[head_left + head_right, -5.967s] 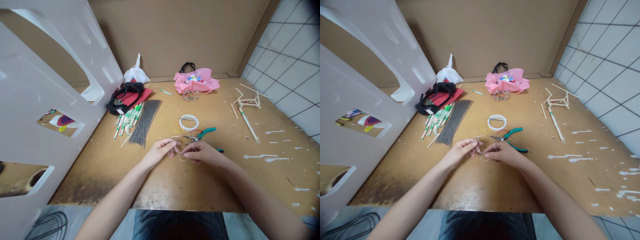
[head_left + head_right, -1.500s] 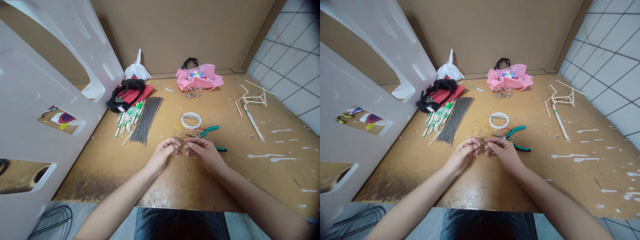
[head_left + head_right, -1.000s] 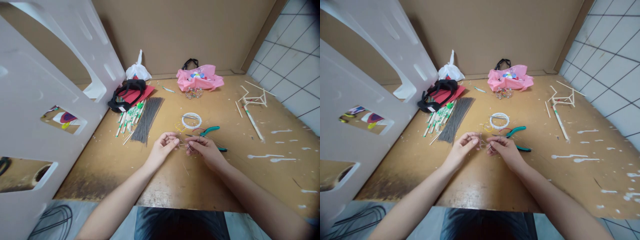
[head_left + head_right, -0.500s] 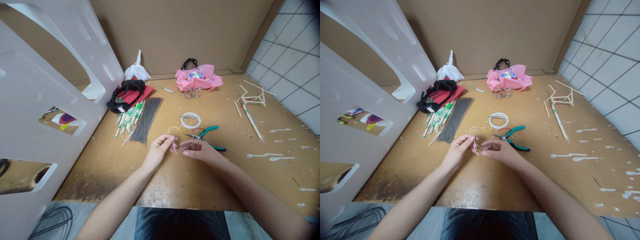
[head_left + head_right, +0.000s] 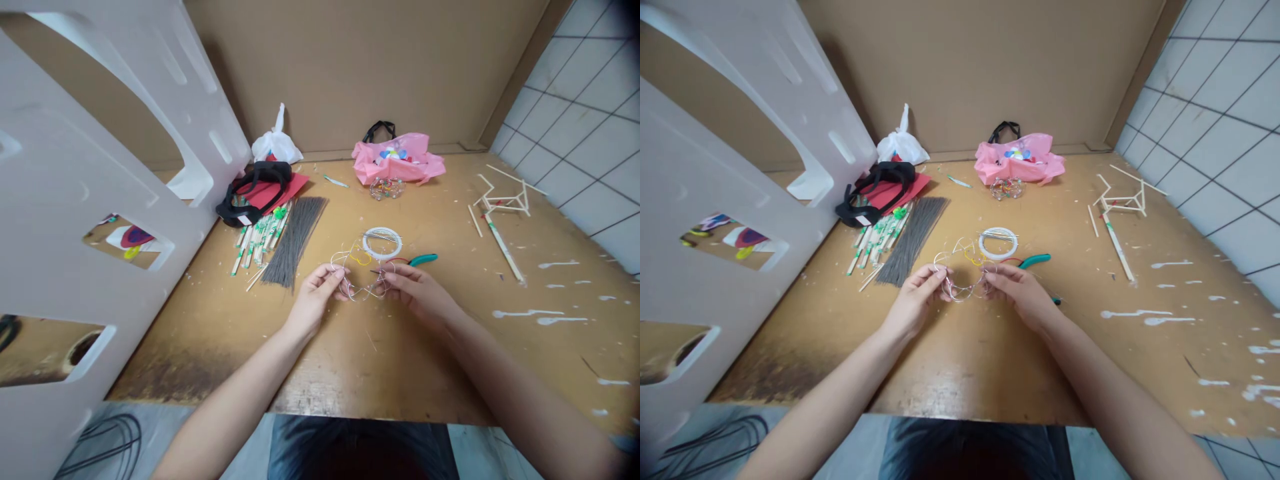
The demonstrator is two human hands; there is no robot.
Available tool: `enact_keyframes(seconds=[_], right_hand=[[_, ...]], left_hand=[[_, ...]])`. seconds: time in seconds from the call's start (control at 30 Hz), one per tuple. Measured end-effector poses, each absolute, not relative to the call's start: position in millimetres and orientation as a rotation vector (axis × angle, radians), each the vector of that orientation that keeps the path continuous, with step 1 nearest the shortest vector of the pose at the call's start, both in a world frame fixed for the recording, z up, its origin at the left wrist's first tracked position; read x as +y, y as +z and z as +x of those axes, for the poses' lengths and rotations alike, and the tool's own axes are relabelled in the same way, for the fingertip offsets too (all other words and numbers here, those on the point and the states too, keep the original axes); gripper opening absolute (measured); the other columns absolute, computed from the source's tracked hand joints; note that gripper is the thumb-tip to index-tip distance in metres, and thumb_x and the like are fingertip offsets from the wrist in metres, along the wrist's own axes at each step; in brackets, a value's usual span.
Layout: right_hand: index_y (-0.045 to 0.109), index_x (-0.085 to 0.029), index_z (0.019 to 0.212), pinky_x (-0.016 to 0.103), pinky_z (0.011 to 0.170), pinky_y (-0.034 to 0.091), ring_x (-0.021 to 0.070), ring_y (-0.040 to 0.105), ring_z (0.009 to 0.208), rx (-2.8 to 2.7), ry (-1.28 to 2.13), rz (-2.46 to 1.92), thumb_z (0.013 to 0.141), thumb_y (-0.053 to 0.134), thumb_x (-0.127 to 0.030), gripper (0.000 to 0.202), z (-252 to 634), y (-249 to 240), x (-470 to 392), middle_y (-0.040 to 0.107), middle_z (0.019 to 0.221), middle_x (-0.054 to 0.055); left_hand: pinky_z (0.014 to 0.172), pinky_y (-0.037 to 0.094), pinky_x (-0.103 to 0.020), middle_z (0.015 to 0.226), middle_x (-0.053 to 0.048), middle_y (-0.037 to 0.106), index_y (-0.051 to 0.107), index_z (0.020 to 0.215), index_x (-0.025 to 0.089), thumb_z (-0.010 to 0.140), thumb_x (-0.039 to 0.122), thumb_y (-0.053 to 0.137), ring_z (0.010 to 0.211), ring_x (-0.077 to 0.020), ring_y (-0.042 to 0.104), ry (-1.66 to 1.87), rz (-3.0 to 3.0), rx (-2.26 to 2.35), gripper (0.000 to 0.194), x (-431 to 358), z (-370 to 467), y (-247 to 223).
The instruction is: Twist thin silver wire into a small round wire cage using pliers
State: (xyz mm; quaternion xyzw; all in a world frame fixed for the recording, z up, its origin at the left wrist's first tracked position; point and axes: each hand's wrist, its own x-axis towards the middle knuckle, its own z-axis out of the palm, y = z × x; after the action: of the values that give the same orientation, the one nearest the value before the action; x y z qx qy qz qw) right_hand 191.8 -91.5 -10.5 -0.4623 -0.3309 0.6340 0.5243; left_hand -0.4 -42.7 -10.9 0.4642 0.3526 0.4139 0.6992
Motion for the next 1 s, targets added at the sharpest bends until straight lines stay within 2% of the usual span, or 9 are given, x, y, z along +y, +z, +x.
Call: enact_keyframes(seconds=[0.3, 0.5, 0.73, 1.0], right_hand=[[0.069, -0.019, 0.082, 0.024, 0.064, 0.047, 0.0115, 0.06, 0.071, -0.673, 1.62, -1.01, 0.074, 0.069, -0.034, 0.017, 195.9, -10.3, -89.6, 0.065, 0.073, 0.0], [0.069, -0.019, 0.08, 0.024, 0.063, 0.046, 0.0111, 0.059, 0.069, -0.661, 1.577, -1.078, 0.07, 0.071, -0.036, 0.02, 195.1, -11.7, -89.6, 0.065, 0.077, 0.001], [0.069, -0.018, 0.08, 0.025, 0.063, 0.045, 0.0098, 0.056, 0.063, -0.655, 1.61, -1.133, 0.066, 0.073, -0.039, 0.026, 190.4, -12.4, -89.7, 0.067, 0.074, 0.001], [0.068, -0.018, 0.081, 0.024, 0.058, 0.045, 0.0102, 0.056, 0.059, -0.629, 1.666, -1.05, 0.069, 0.071, -0.042, 0.027, 189.0, -11.3, -90.9, 0.065, 0.07, 0.001]], left_hand=[[0.057, 0.05, -0.02, 0.067, -0.001, 0.062, 0.061, 0.082, 0.012, 0.072, 0.033, 0.068, 0.061, -0.0096, 0.061, 0.763, 0.805, 0.689, 0.024, -37.2, -2.3, -14.4], [0.064, 0.05, -0.022, 0.075, -0.003, 0.063, 0.063, 0.082, 0.011, 0.072, 0.034, 0.069, 0.068, -0.0109, 0.061, 0.809, 0.816, 0.706, 0.025, -34.9, -2.1, -12.4], [0.05, 0.042, -0.018, 0.066, -0.001, 0.058, 0.065, 0.08, 0.011, 0.07, 0.039, 0.069, 0.055, -0.0065, 0.053, 0.805, 0.831, 0.724, 0.03, -34.1, -0.3, -14.0], [0.05, 0.042, -0.016, 0.064, -0.001, 0.06, 0.064, 0.079, 0.012, 0.069, 0.036, 0.071, 0.054, -0.0061, 0.054, 0.776, 0.815, 0.702, 0.027, -33.8, -1.0, -19.1]])
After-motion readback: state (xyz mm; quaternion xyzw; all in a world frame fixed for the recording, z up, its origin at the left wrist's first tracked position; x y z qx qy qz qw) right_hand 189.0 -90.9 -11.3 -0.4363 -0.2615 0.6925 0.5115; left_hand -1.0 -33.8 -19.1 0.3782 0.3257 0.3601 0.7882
